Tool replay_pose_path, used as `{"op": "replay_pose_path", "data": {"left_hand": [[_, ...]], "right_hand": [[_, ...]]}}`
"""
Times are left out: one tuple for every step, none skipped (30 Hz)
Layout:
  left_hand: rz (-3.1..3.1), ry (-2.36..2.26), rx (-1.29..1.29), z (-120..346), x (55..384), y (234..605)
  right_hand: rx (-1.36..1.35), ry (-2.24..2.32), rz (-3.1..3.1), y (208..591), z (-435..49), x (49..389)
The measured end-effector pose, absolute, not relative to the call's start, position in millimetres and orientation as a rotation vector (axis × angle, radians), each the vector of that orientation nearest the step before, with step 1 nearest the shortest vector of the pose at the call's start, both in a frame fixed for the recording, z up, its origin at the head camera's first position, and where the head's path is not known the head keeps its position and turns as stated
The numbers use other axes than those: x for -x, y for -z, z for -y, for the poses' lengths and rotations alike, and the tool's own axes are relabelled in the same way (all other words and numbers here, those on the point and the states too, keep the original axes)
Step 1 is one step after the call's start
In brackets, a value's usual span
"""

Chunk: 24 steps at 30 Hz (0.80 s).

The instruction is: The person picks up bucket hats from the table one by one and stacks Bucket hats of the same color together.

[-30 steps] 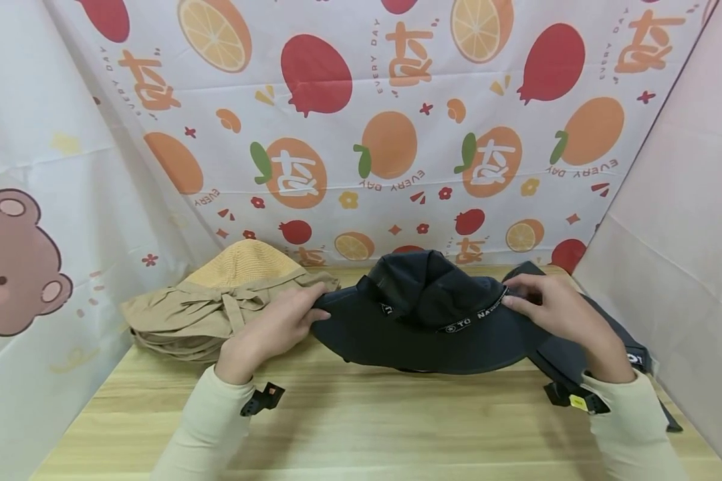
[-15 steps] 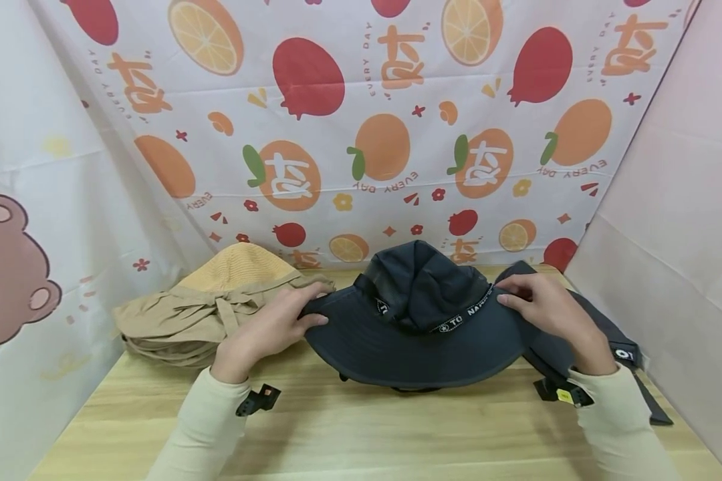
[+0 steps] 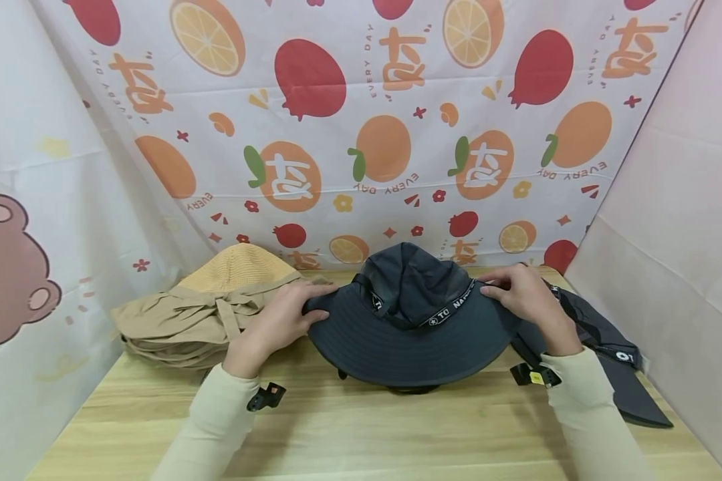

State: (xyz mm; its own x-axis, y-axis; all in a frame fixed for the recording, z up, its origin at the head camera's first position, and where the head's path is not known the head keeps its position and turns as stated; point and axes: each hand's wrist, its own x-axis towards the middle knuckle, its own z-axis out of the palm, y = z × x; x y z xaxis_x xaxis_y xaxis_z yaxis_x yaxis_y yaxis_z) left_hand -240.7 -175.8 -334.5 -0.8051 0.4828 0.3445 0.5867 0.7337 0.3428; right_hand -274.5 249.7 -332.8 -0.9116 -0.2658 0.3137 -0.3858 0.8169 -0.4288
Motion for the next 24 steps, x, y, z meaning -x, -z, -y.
{"op": "replay_pose_path", "data": {"left_hand": [[2.7,0.634,0.839,174.8,242.6,337.3],[2.7,0.615,0.83,173.9,244.9,340.6],[2.704,0.604,0.826,172.7,247.2,343.7],[2.71,0.597,0.822,171.8,249.3,347.2],[2.724,0.596,0.815,171.0,251.3,350.5],[2.74,0.594,0.807,169.9,253.3,353.7],[2.757,0.596,0.801,168.9,255.2,356.9],[2.777,0.603,0.791,167.7,256.2,359.5],[2.798,0.606,0.782,166.2,256.9,361.5],[2.817,0.599,0.767,164.5,257.4,363.1],[2.835,0.586,0.752,162.3,257.7,364.1],[2.849,0.566,0.743,160.0,258.0,365.0],[2.863,0.549,0.737,158.1,257.7,365.8],[2.877,0.536,0.727,156.1,256.7,366.2],[2.889,0.53,0.721,154.1,256.1,366.6],[2.902,0.527,0.718,152.5,255.5,367.3],[2.911,0.516,0.725,150.9,254.9,368.2],[2.924,0.51,0.729,149.4,254.3,369.1],[2.931,0.498,0.733,148.1,253.6,370.1],[2.942,0.484,0.736,146.8,253.0,371.3],[2.952,0.472,0.737,145.6,252.5,372.4],[2.958,0.451,0.738,144.6,252.2,373.6],[2.961,0.43,0.739,143.6,252.0,374.6],[2.967,0.419,0.732,142.7,251.5,375.3]], "right_hand": [[-0.498,-0.732,2.776,335.0,-249.0,276.9],[-0.494,-0.734,2.79,337.7,-248.5,279.3],[-0.489,-0.738,2.802,340.6,-248.1,281.4],[-0.487,-0.745,2.813,343.8,-247.8,283.5],[-0.49,-0.754,2.822,347.3,-247.5,285.9],[-0.489,-0.762,2.835,350.6,-247.1,288.4],[-0.49,-0.773,2.847,353.9,-246.8,290.5],[-0.49,-0.779,2.858,357.1,-246.6,292.9],[-0.492,-0.785,2.868,359.9,-246.1,295.2],[-0.497,-0.791,2.876,362.7,-245.9,297.3],[-0.501,-0.794,2.882,365.3,-245.9,299.4],[-0.504,-0.795,2.889,367.7,-246.1,301.2],[-0.51,-0.797,2.893,370.2,-246.4,303.0],[-0.516,-0.796,2.897,372.4,-246.6,304.5],[-0.521,-0.797,2.901,374.4,-246.8,305.7],[-0.524,-0.798,2.905,376.4,-247.1,306.9],[-0.525,-0.799,2.909,378.6,-247.2,308.2],[-0.525,-0.797,2.917,380.7,-247.3,309.5],[-0.526,-0.794,2.924,382.6,-247.0,310.5],[-0.527,-0.788,2.931,384.6,-246.5,311.5],[-0.527,-0.783,2.939,386.7,-246.0,312.7],[-0.529,-0.777,2.945,388.7,-245.6,313.6],[-0.531,-0.77,2.951,390.6,-245.2,314.5],[-0.533,-0.764,2.956,392.5,-245.1,315.4]]}}
